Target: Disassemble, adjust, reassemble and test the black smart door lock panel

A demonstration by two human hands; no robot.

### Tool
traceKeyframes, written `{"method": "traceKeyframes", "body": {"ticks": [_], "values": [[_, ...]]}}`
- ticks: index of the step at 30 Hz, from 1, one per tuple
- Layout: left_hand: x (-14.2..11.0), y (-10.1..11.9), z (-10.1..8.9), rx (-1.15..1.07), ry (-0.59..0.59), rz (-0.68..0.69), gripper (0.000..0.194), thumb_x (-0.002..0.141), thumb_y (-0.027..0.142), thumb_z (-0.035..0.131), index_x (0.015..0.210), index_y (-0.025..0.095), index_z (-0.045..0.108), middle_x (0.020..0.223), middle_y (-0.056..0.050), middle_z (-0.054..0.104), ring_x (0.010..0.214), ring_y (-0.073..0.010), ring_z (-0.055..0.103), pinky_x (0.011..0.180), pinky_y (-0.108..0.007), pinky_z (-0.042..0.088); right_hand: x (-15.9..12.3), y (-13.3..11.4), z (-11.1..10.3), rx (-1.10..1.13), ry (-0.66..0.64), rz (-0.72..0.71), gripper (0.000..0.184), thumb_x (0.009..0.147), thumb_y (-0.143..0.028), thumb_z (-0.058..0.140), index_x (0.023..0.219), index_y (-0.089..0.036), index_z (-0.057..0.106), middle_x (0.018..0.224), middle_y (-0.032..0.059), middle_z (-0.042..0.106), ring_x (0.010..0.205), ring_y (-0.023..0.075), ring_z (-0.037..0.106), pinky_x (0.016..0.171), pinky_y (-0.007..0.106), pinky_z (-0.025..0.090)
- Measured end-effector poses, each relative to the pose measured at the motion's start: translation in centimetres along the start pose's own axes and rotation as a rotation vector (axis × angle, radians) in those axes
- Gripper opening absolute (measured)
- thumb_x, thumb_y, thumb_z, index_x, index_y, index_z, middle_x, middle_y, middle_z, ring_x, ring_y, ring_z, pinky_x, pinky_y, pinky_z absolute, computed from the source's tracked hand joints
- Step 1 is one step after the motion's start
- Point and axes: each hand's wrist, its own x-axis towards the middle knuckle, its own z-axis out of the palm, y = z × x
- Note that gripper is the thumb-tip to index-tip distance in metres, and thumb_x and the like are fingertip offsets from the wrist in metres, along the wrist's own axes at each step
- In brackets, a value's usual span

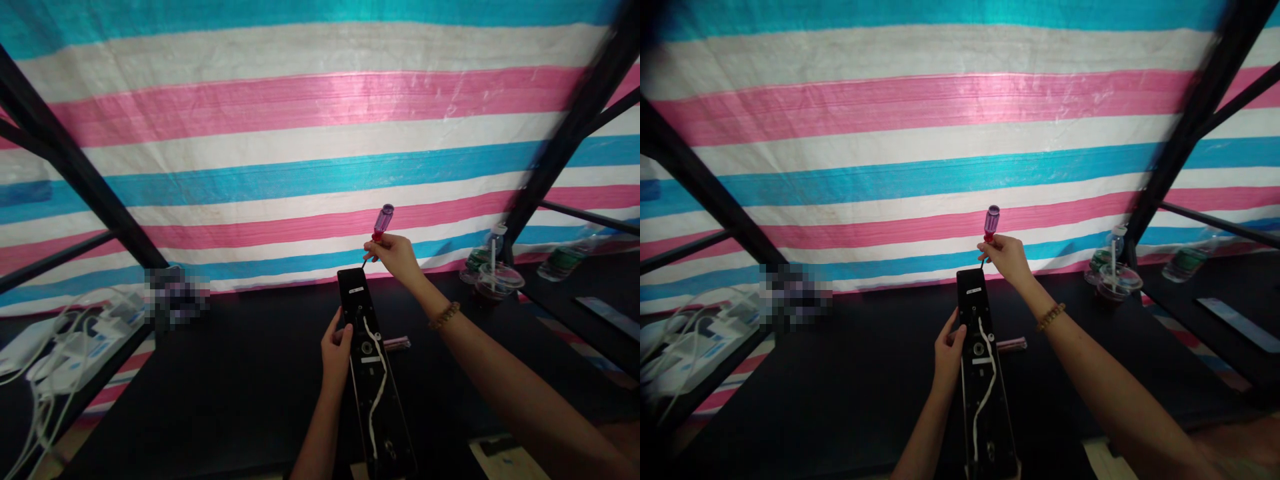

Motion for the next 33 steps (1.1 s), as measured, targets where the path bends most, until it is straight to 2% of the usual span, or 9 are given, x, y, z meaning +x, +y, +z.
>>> {"method": "traceKeyframes", "body": {"ticks": [4,7,10,13,16,20,26,31,33], "values": [[0.0,0.0,0.0,-0.001,-0.006,0.002,0.092,0.068,0.051,0.081,0.144,0.010,0.049,0.062,-0.002,0.069,0.050,-0.0132,0.060,0.049,-0.023,0.049,-0.1,0.0,0.3,0.053,0.059,-0.006,0.039,0.065,-0.052,0.081,0.075,-0.018,0.063,0.061,0.0002,0.066,0.057,0.0215,0.072,0.051,0.028,0.056],[0.0,0.0,0.0,0.007,-0.002,0.008,0.092,0.068,0.052,0.080,0.143,0.008,0.050,0.061,-0.002,0.069,0.050,-0.0132,0.060,0.051,-0.024,0.049,-0.2,0.1,0.2,0.069,-0.027,-0.023,0.039,0.069,-0.052,0.077,0.083,-0.017,0.067,0.064,0.0007,0.069,0.058,0.0195,0.071,0.057,0.031,0.058],[0.0,-0.1,0.0,0.014,-0.001,0.009,0.092,0.068,0.052,0.081,0.143,0.009,0.050,0.062,-0.002,0.069,0.052,-0.0138,0.062,0.051,-0.023,0.049,-0.3,0.3,0.1,0.049,-0.077,-0.030,0.037,0.072,-0.053,0.073,0.079,-0.017,0.068,0.062,0.0022,0.069,0.059,0.0193,0.071,0.061,0.032,0.059],[0.0,-0.1,-0.1,0.010,-0.004,0.000,0.093,0.067,0.053,0.081,0.143,0.010,0.050,0.065,-0.003,0.072,0.054,-0.0150,0.064,0.052,-0.024,0.049,-0.5,0.3,0.3,0.029,-0.003,-0.003,0.038,0.069,-0.053,0.077,0.072,-0.019,0.062,0.059,0.0013,0.066,0.057,0.0210,0.071,0.054,0.030,0.057],[0.0,0.0,0.0,0.004,-0.006,-0.009,0.094,0.066,0.054,0.081,0.144,0.010,0.049,0.070,-0.006,0.074,0.056,-0.0163,0.065,0.052,-0.025,0.050,-0.8,0.4,0.5,0.027,0.034,0.003,0.040,0.066,-0.051,0.080,0.076,-0.020,0.058,0.062,-0.0008,0.065,0.057,0.0211,0.072,0.052,0.028,0.056],[-0.2,0.3,0.2,0.003,0.004,-0.012,0.095,0.064,0.056,0.082,0.142,0.011,0.052,0.066,-0.004,0.072,0.054,-0.0154,0.064,0.051,-0.024,0.049,-1.0,0.5,0.5,0.086,-0.060,-0.030,0.037,0.073,-0.051,0.074,0.088,-0.019,0.062,0.077,0.0023,0.071,0.064,0.0194,0.073,0.061,0.031,0.060],[0.0,-0.2,0.0,0.005,-0.002,0.000,0.096,0.065,0.056,0.081,0.143,0.010,0.050,0.063,-0.002,0.069,0.051,-0.0137,0.061,0.051,-0.023,0.048,-1.1,0.8,0.6,0.071,0.038,-0.006,0.038,0.068,-0.050,0.080,0.074,-0.019,0.059,0.063,0.0013,0.067,0.061,0.0227,0.073,0.055,0.031,0.058],[0.3,-0.9,-0.3,0.015,-0.011,0.017,0.093,0.067,0.056,0.080,0.144,0.011,0.050,0.058,0.001,0.065,0.050,-0.0127,0.058,0.051,-0.023,0.047,-1.2,0.6,0.6,0.082,-0.029,-0.031,0.038,0.072,-0.052,0.076,0.087,-0.019,0.063,0.072,0.0015,0.071,0.065,0.0220,0.075,0.061,0.032,0.061],[0.4,-1.0,-0.4,0.019,-0.015,0.018,0.092,0.068,0.056,0.080,0.143,0.012,0.051,0.058,0.001,0.065,0.050,-0.0122,0.058,0.051,-0.023,0.047,-1.3,0.5,0.6,0.060,-0.026,-0.037,0.037,0.074,-0.054,0.073,0.083,-0.019,0.065,0.075,0.0040,0.073,0.068,0.0231,0.075,0.063,0.034,0.062]]}}
